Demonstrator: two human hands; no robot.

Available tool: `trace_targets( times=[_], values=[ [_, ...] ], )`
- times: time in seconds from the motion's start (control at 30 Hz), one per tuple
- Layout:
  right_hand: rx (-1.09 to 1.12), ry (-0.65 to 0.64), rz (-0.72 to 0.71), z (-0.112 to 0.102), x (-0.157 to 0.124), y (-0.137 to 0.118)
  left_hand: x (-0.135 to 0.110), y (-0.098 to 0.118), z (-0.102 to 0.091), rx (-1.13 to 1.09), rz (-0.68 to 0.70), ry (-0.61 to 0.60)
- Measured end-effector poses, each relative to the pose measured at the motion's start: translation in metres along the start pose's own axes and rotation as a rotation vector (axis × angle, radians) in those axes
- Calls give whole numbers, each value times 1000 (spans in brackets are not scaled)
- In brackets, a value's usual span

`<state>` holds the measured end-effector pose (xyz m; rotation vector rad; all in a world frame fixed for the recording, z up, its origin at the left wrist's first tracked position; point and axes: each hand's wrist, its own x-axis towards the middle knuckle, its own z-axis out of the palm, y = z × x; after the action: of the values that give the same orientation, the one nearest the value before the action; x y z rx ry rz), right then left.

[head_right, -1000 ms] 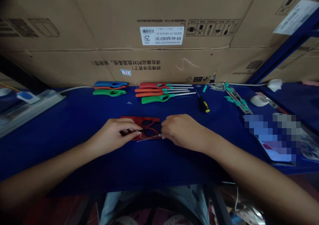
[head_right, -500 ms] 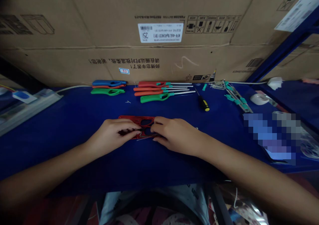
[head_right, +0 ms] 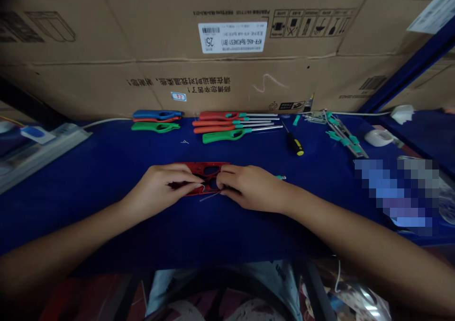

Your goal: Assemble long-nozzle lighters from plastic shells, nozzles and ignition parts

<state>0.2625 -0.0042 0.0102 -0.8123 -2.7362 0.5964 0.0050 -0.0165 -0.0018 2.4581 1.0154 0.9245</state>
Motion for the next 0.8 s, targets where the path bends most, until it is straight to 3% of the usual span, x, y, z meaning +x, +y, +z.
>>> trace_targets(
  times=[0.17, 0.27, 0.4, 0.5, 0.63, 0.8],
  values=[
    [3, -4, 36, 0, 0, -2, -4, 2, -4, 226, 105, -99],
    [2, -7, 46, 0, 0, -3, -5, 14, -11, 434, 146, -237],
    [17, -8, 49, -1, 1, -3, -6, 30, -18, 596, 229, -304],
    [32, 10, 33, -2, 1, -3, -7, 31, -19, 583, 236, -315],
    [63, 59, 6, -3, 1, -1, -6, 20, -17, 455, 139, -255],
    [-77, 87, 61, -1, 0, -1, -3, 13, -11, 350, 50, -235]
  ],
)
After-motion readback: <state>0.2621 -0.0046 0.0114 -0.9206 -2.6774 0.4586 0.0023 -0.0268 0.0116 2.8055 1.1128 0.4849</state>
